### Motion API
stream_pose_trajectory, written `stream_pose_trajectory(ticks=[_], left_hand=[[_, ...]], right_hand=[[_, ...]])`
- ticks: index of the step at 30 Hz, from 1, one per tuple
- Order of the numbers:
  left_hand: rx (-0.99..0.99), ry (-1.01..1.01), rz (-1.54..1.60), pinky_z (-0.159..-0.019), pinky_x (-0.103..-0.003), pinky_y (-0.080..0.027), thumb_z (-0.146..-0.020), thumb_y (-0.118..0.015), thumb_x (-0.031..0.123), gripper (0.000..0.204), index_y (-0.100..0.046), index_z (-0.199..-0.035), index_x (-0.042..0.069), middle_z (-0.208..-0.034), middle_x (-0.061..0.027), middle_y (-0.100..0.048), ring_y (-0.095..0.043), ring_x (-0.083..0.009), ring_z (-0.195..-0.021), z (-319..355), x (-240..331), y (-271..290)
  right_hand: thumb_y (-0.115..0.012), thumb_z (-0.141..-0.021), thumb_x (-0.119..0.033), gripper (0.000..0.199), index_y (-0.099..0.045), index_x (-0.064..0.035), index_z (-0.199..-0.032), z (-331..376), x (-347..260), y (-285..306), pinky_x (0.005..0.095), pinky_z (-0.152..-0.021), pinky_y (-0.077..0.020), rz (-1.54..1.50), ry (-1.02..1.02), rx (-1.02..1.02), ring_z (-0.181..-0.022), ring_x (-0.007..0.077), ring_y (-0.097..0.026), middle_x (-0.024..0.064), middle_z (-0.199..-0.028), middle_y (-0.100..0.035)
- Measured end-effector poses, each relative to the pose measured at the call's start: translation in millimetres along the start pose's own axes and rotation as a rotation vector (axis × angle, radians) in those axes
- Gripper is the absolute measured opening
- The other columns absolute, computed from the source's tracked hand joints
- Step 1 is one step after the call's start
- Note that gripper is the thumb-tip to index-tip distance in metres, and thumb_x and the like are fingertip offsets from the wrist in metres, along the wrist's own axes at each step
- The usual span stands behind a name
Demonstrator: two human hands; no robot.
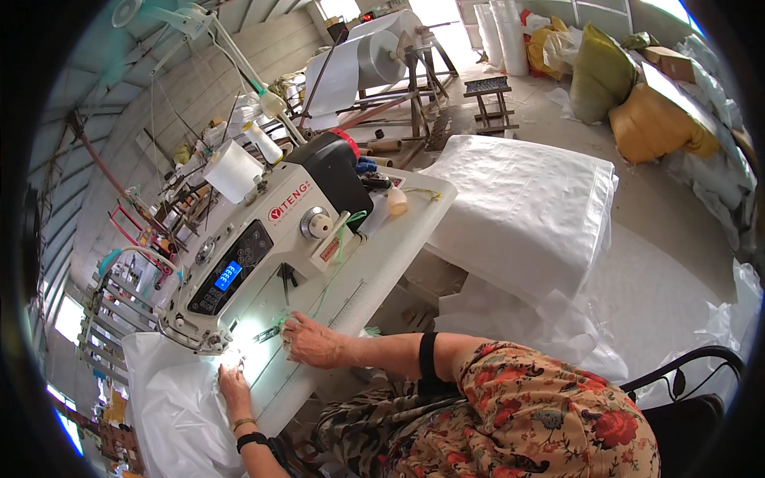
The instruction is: Sewing large white plastic sheets using an industrial sewing machine.
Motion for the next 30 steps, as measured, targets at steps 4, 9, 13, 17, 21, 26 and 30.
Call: stream_pose_trajectory(ticks=[4, 9, 13, 17, 21, 26, 30], left_hand=[[-0.02, 0.025, 0.006, -0.103, -0.045, -0.039, -0.083, -0.055, 0.004, 0.024, -0.067, -0.102, -0.006, -0.114, -0.0286, -0.058, -0.052, -0.0415, -0.111, 0, -5, -5], [-0.024, 0.03, 0.036, -0.105, -0.045, -0.038, -0.084, -0.055, 0.005, 0.023, -0.068, -0.1, -0.006, -0.116, -0.0293, -0.057, -0.051, -0.0412, -0.112, 1, -6, -8], [-0.046, 0.028, 0.046, -0.105, -0.045, -0.037, -0.085, -0.053, 0.004, 0.024, -0.067, -0.102, -0.006, -0.116, -0.0292, -0.056, -0.05, -0.0412, -0.113, 0, -2, -3], [-0.067, -0.048, 0.043, -0.107, -0.046, -0.035, -0.086, -0.051, 0.003, 0.026, -0.063, -0.106, -0.008, -0.121, -0.0298, -0.053, -0.048, -0.0409, -0.118, 4, 8, 8], [-0.063, -0.042, 0.019, -0.108, -0.046, -0.034, -0.087, -0.047, 0.001, 0.028, -0.06, -0.11, -0.009, -0.126, -0.0295, -0.05, -0.044, -0.0404, -0.125, 17, 16, 17], [-0.005, -0.023, 0.13, -0.107, -0.045, -0.035, -0.085, -0.044, 0.002, 0.035, -0.059, -0.115, -0.007, -0.134, -0.0274, -0.047, -0.044, -0.0404, -0.126, 48, 43, 37], [-0.007, 0.008, 0.246, -0.103, -0.046, -0.037, -0.087, -0.046, 0.005, 0.034, -0.06, -0.116, -0.007, -0.136, -0.0229, -0.048, -0.045, -0.04, -0.124, 77, 84, 63]], right_hand=[[-0.058, -0.09, -0.032, 0.028, -0.064, -0.0055, -0.098, 0, 1, -1, 0.0442, -0.106, -0.0295, -0.011, 0.002, 0.017, -0.112, 0.0228, -0.046, 0.0066, -0.104, -0.057], [-0.058, -0.09, -0.032, 0.026, -0.064, -0.0071, -0.095, 0, 3, -5, 0.0437, -0.105, -0.0299, -0.014, -0.005, 0.025, -0.111, 0.0224, -0.046, 0.0059, -0.102, -0.057], [-0.057, -0.09, -0.033, 0.027, -0.066, -0.0074, -0.087, -1, 3, -7, 0.044, -0.1, -0.0323, 0.02, 0.002, 0.018, -0.108, 0.0248, -0.048, 0.0076, -0.099, -0.059], [-0.057, -0.089, -0.032, 0.027, -0.067, -0.0075, -0.083, -1, 5, -10, 0.0439, -0.099, -0.0329, -0.01, -0.025, -0.008, -0.107, 0.0249, -0.049, 0.0078, -0.098, -0.06], [-0.057, -0.088, -0.031, 0.026, -0.067, -0.0072, -0.085, -1, 5, -12, 0.0443, -0.1, -0.0324, -0.004, -0.031, 0.015, -0.108, 0.0255, -0.049, 0.0085, -0.1, -0.061], [-0.056, -0.089, -0.03, 0.027, -0.067, -0.0064, -0.086, 0, 8, -17, 0.0453, -0.104, -0.0313, -0.029, -0.051, 0.011, -0.11, 0.0266, -0.049, 0.0095, -0.104, -0.061], [-0.058, -0.087, -0.03, 0.023, -0.061, -0.0077, -0.088, 1, 6, -13, 0.042, -0.099, -0.0328, -0.014, -0.02, 0.102, -0.106, 0.0249, -0.047, 0.0074, -0.096, -0.057]])
Point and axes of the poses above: each hand's wrist, its own z-axis away from the middle knuckle, its own y-axis out of the back of the hand, x = y × z, the point moved 6 cm from there along -z, towards the middle knuckle
